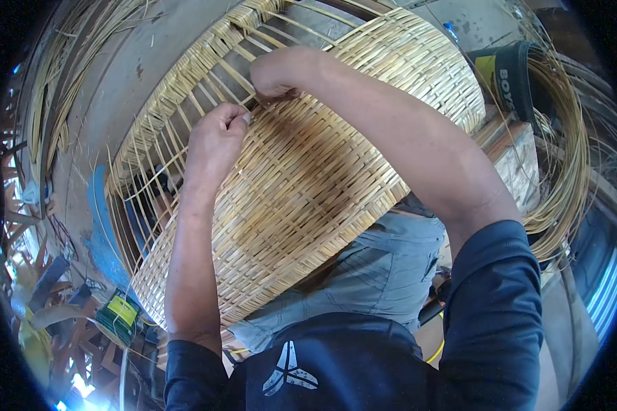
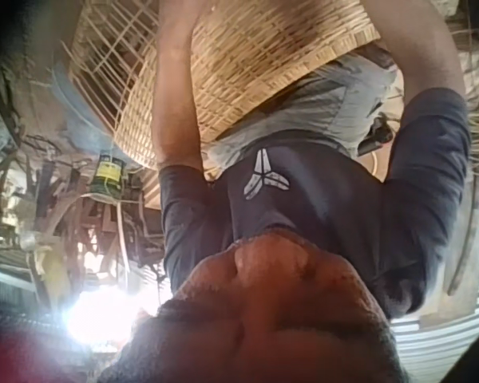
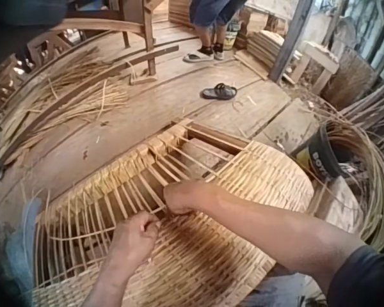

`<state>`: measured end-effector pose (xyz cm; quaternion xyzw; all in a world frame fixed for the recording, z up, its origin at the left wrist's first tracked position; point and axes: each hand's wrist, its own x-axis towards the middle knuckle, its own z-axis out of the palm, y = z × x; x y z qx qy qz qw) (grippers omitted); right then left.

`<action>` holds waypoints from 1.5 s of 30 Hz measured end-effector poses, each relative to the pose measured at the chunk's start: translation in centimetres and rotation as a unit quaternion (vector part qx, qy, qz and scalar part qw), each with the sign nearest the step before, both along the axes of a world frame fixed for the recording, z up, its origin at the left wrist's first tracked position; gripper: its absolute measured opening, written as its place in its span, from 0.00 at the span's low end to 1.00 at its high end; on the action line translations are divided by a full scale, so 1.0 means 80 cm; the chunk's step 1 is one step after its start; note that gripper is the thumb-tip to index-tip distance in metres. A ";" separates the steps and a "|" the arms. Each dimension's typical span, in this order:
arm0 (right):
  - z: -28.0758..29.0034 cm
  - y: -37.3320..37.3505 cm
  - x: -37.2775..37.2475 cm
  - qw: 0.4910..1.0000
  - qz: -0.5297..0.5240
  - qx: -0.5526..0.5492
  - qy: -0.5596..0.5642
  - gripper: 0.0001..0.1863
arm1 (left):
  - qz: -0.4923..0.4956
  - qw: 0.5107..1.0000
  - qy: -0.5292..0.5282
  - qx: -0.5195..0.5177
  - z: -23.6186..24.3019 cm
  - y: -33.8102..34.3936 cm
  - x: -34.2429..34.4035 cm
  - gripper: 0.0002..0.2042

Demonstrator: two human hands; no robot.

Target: Weaving and assembling a bamboo birdcage structure using bamboo strips and a staple gun.

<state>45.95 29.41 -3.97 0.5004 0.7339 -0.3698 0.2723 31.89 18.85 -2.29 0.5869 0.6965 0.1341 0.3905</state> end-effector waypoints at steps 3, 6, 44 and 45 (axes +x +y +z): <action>0.000 0.004 0.001 0.999 -0.025 -0.031 0.010 0.10 | 0.012 0.999 -0.045 -0.026 -0.006 0.000 0.002 0.11; -0.007 0.004 0.008 0.993 -0.093 -0.051 0.042 0.09 | 0.011 0.999 -0.042 -0.022 -0.009 0.000 0.003 0.12; 0.022 -0.076 -0.006 0.974 0.031 0.056 0.216 0.15 | 0.122 0.960 0.206 0.146 0.030 -0.248 -0.279 0.11; 0.022 -0.077 -0.006 0.971 0.030 0.055 0.229 0.15 | 0.132 0.947 0.256 0.140 0.032 -0.271 -0.326 0.12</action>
